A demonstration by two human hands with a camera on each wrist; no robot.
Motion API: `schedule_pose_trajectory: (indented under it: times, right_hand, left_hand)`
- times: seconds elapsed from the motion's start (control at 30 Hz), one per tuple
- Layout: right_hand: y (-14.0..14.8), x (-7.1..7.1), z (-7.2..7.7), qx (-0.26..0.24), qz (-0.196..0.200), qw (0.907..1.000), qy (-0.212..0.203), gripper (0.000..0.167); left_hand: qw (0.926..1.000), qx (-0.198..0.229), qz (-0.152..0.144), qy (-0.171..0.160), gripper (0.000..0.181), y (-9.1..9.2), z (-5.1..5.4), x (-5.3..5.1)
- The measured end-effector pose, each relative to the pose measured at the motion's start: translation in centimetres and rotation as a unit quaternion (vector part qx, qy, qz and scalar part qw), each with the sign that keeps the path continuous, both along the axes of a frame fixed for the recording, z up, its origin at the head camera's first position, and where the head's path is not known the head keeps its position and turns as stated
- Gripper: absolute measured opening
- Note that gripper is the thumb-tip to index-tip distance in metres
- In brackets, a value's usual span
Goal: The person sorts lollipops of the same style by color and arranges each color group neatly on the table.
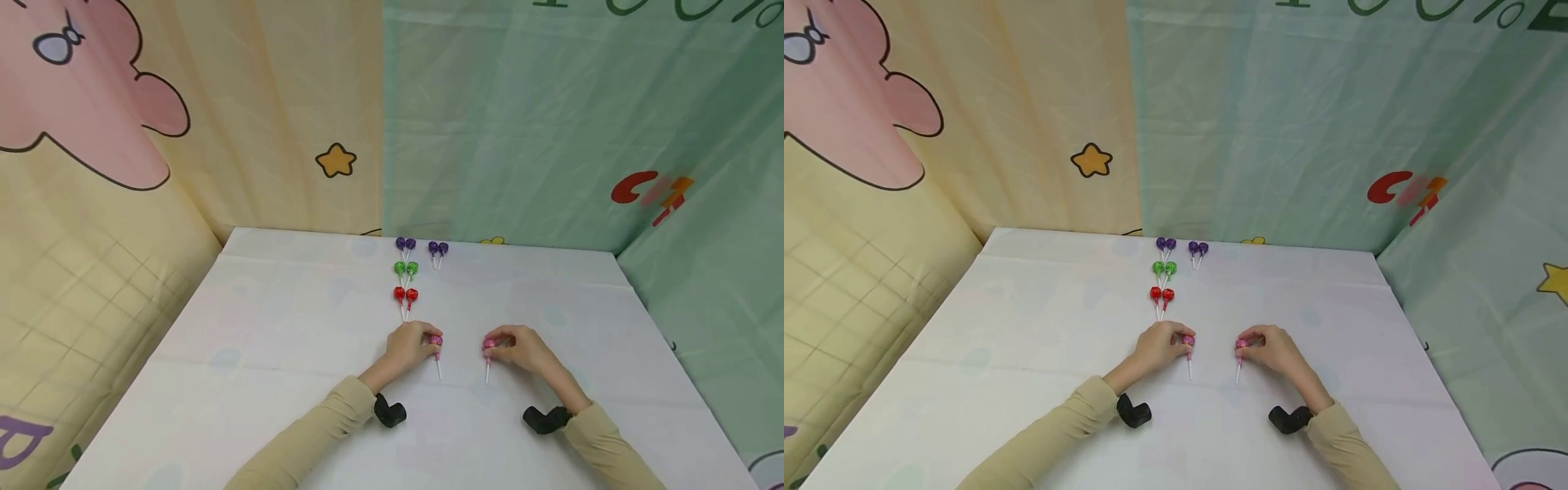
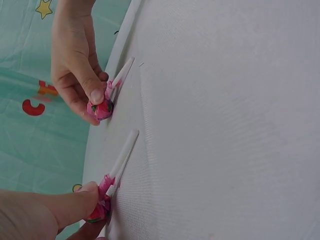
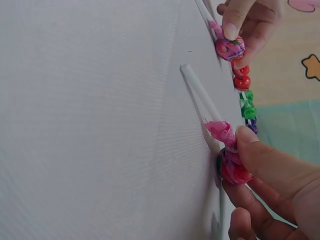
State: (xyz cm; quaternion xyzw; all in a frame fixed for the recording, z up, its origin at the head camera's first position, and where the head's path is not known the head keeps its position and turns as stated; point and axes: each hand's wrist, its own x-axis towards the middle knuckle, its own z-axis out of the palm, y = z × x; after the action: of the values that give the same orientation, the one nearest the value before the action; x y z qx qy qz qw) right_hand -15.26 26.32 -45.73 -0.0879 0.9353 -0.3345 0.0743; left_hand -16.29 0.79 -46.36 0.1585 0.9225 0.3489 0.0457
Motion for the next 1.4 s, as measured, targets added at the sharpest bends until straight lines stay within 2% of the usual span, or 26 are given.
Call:
schedule_pose_trajectory:
  times: [0.23, 0.57, 0.7, 0.93, 1.17, 1.4]
  right_hand:
    - [-0.1, 0.1, -0.2, 0.005, -0.01, 0.9999, -0.008, 0.031]
    - [-0.3, -0.2, 0.4, 0.007, 0.024, 0.9997, 0.002, 0.024]
    - [-0.7, -0.4, 0.7, 0.009, 0.029, 0.9995, 0.001, 0.026]
    - [-1.9, -0.4, 0.5, -0.005, 0.029, 0.9996, 0.001, 0.028]
    - [-3.8, -0.5, 0.2, -0.013, 0.041, 0.9991, 0.004, 0.028]
    - [-5.7, -0.9, 0.2, -0.015, 0.031, 0.9993, 0.011, 0.028]
  left_hand:
    - [1.0, 0.006, 0.001, 0.002, 0.021, -0.1, -0.3, 0.2]
    - [0.9996, -0.002, 0.013, 0.024, 0.021, -0.1, -0.5, 0.6]
    - [0.9997, 0.01, 0.013, 0.02, 0.022, -0.3, -0.3, 0.9]
    - [0.999, 0.036, 0.024, 0.014, 0.02, -1.3, -0.2, 1.2]
    - [0.9984, 0.045, 0.036, 0.004, 0.022, -2.3, -0.2, 1.6]
    - [0.9971, 0.055, 0.053, -0.007, 0.022, -3.7, 0.4, 1.7]
